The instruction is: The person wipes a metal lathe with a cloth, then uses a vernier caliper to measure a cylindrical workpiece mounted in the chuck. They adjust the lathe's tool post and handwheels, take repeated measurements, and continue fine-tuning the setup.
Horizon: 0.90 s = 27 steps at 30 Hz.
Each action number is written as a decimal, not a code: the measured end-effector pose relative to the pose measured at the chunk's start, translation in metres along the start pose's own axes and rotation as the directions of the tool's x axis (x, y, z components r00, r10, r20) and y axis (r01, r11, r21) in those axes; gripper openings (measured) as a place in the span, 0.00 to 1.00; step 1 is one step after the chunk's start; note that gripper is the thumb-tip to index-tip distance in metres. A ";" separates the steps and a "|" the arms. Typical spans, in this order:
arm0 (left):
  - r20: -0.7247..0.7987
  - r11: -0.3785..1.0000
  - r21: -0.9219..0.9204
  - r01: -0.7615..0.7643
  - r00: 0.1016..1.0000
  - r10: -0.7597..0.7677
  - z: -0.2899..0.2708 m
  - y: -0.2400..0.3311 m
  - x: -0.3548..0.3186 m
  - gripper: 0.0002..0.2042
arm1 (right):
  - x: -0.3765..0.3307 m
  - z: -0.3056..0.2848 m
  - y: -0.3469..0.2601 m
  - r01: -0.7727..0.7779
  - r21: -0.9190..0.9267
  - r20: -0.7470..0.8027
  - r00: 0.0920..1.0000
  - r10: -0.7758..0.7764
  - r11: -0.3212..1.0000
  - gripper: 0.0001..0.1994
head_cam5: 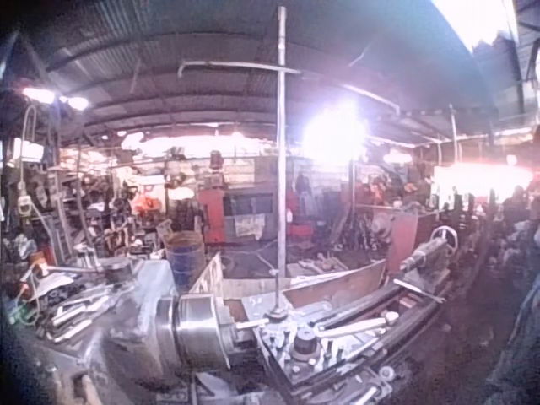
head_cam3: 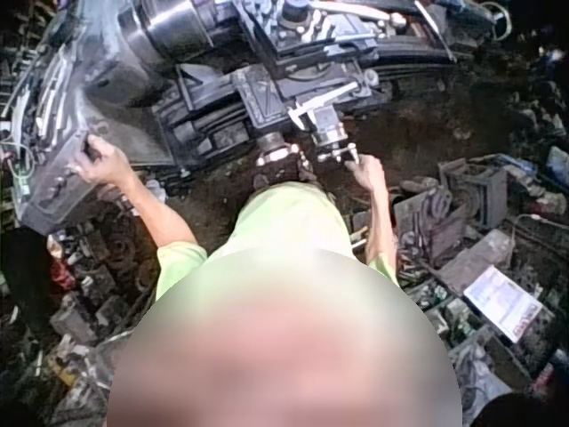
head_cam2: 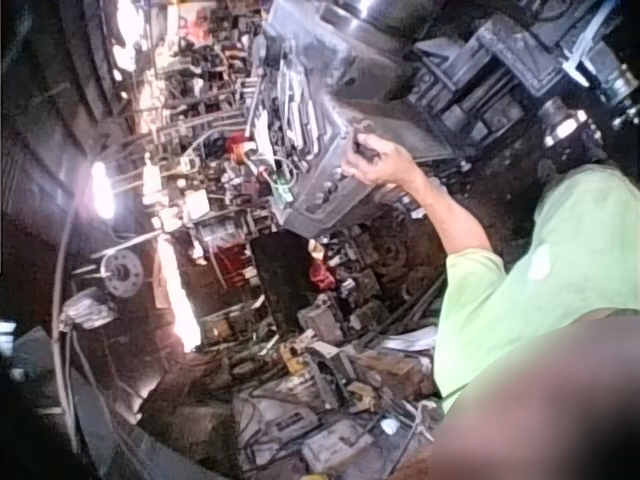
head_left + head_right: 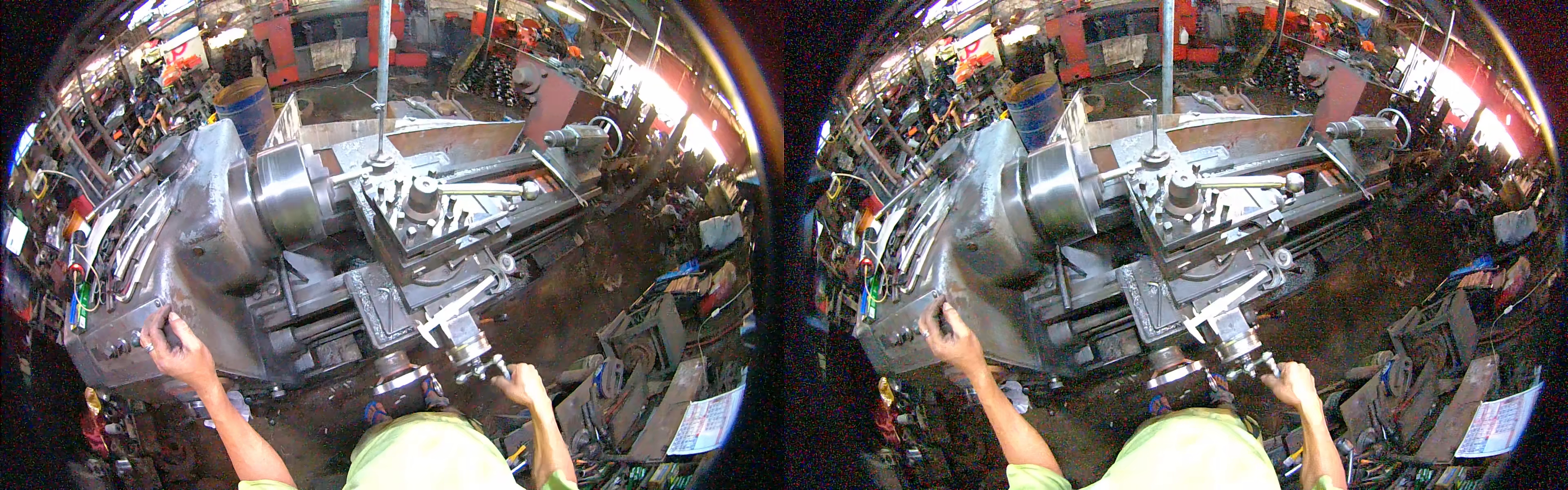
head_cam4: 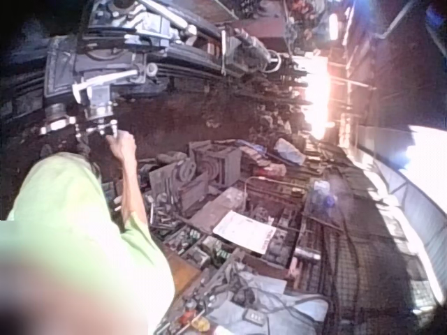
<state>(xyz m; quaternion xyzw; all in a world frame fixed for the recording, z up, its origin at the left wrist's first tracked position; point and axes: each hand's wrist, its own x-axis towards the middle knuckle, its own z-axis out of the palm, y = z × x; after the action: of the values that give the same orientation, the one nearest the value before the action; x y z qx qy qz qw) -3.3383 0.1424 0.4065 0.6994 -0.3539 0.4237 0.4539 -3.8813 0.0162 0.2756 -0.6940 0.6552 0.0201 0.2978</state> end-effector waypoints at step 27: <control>-0.064 0.831 0.545 0.110 0.994 -0.090 0.012 0.026 0.012 0.19 | 0.367 -0.085 0.076 0.031 -0.152 -0.351 0.933 -0.083 0.988 0.17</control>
<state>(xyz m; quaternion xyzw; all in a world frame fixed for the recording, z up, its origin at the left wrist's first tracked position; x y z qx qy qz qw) -3.3536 0.1211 0.4233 0.8100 -0.1727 0.4952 0.2626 -3.9312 -0.3478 0.1629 -0.7245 0.6747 -0.0676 0.1238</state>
